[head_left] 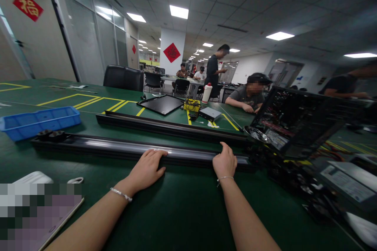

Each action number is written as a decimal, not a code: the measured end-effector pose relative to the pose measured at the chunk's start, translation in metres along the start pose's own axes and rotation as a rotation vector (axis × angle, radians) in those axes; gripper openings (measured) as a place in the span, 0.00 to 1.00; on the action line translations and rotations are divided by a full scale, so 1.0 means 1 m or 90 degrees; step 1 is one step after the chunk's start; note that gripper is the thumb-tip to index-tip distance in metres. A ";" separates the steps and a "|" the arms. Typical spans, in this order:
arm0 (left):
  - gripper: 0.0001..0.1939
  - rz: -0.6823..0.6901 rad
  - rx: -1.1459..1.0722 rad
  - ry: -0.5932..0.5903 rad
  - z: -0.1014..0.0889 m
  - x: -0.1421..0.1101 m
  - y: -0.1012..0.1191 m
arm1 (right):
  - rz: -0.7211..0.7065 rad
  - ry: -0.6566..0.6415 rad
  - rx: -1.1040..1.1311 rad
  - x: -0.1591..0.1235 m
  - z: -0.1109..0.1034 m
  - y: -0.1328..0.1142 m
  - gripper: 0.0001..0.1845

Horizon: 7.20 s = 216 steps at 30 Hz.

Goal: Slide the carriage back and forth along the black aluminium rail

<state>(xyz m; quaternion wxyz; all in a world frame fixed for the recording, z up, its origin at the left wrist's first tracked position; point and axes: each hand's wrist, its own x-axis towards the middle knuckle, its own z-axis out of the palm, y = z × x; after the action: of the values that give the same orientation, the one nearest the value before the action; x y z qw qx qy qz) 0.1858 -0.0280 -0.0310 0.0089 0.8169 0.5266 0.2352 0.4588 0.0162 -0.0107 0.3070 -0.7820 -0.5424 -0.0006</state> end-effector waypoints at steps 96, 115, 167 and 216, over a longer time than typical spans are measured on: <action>0.21 0.000 0.008 -0.004 -0.001 0.000 -0.001 | 0.041 0.046 -0.011 0.014 -0.003 0.020 0.30; 0.21 -0.006 -0.005 -0.007 -0.003 0.000 0.002 | 0.068 0.042 -0.015 0.019 -0.007 0.027 0.30; 0.21 0.003 0.001 0.003 0.000 0.000 0.000 | 0.082 0.062 -0.011 0.026 -0.008 0.037 0.28; 0.21 0.004 0.000 0.002 0.000 0.000 -0.001 | 0.120 0.114 -0.049 0.041 -0.017 0.064 0.26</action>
<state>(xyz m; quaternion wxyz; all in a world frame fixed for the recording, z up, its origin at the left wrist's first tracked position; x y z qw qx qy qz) 0.1852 -0.0280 -0.0313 0.0075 0.8179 0.5243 0.2368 0.5354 0.0283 -0.0142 0.3228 -0.8374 -0.4366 -0.0625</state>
